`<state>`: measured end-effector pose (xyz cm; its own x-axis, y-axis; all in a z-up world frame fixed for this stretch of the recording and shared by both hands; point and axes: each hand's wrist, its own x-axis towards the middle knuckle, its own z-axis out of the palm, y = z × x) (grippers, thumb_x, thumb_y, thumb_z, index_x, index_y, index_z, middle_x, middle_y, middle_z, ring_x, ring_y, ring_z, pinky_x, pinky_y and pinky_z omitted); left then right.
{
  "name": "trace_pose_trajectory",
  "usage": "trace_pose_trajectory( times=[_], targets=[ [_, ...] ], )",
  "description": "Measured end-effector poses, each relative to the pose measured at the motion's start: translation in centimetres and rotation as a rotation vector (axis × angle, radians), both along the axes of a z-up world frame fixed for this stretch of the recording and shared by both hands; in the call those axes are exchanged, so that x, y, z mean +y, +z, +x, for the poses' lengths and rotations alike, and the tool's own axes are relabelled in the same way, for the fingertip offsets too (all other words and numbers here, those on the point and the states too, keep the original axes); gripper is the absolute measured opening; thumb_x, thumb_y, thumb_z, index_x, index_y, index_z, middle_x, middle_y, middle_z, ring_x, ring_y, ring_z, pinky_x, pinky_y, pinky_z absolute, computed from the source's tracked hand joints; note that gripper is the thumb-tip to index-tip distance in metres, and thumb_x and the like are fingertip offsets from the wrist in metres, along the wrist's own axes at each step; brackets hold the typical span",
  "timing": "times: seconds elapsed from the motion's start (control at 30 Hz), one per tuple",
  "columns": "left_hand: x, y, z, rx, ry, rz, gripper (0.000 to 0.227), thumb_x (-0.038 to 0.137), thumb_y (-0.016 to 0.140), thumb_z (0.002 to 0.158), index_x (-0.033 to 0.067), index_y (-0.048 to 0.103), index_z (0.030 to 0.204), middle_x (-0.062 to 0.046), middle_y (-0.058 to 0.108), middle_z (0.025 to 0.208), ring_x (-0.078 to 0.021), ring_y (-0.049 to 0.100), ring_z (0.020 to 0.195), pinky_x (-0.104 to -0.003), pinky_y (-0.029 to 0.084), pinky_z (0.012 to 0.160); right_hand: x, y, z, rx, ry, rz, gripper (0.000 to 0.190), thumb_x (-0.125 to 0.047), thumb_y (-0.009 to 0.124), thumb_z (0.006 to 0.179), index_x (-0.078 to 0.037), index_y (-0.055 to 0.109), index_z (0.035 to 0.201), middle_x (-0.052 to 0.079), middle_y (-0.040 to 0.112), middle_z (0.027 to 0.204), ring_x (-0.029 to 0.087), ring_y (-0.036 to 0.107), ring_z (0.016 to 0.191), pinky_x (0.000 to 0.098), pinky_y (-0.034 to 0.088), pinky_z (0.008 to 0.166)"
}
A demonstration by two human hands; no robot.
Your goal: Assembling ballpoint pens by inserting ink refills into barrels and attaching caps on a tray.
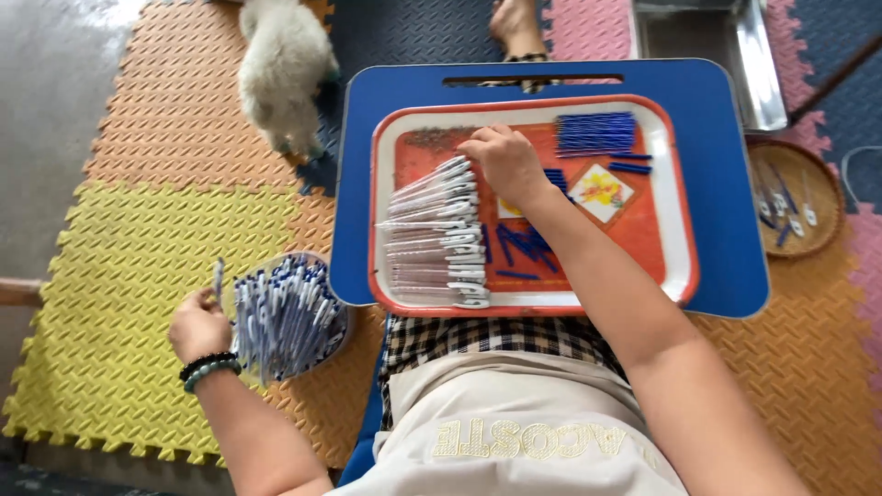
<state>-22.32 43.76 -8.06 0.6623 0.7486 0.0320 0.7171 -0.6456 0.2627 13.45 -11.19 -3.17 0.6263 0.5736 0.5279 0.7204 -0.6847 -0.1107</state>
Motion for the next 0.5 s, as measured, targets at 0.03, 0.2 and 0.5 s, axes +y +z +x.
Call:
trace_pose_trajectory(
  times=[0.03, 0.2, 0.5],
  targets=[
    [1.7, -1.9, -0.4, 0.161, 0.068, -0.049, 0.031, 0.028, 0.071, 0.108, 0.0479, 0.082, 0.129, 0.011, 0.085, 0.107, -0.0307, 0.081, 0.112, -0.052, 0.063, 0.1, 0.6, -1.1, 1.3, -0.089, -0.041, -0.075, 0.011, -0.029, 0.071, 0.107, -0.036, 0.079, 0.109, -0.01, 0.074, 0.112, 0.016, 0.067, 0.113, 0.0314, 0.059, 0.083],
    [0.5, -6.3, 0.6, 0.346, 0.068, -0.19, 0.035, 0.036, 0.082, 0.092, 0.057, 0.08, 0.12, 0.023, 0.085, 0.105, -0.0214, 0.081, 0.116, -0.045, 0.064, 0.104, 0.5, -5.4, 3.8, -0.108, -0.03, -0.075, 0.01, -0.025, 0.073, 0.107, -0.03, 0.081, 0.104, -0.008, 0.075, 0.112, 0.017, 0.069, 0.113, 0.0305, 0.061, 0.084],
    [-3.3, -1.5, 3.3, 0.312, 0.098, -0.074, 0.045, 0.037, 0.082, 0.093, 0.0355, 0.081, 0.138, 0.005, 0.089, 0.114, -0.033, 0.081, 0.119, -0.054, 0.064, 0.102, -4.2, -0.2, -0.1, 0.24, -0.11, 0.15, 0.013, -0.033, 0.086, 0.098, -0.025, 0.078, 0.106, -0.001, 0.071, 0.095, 0.024, 0.072, 0.102, 0.0406, 0.06, 0.088]
  ],
)
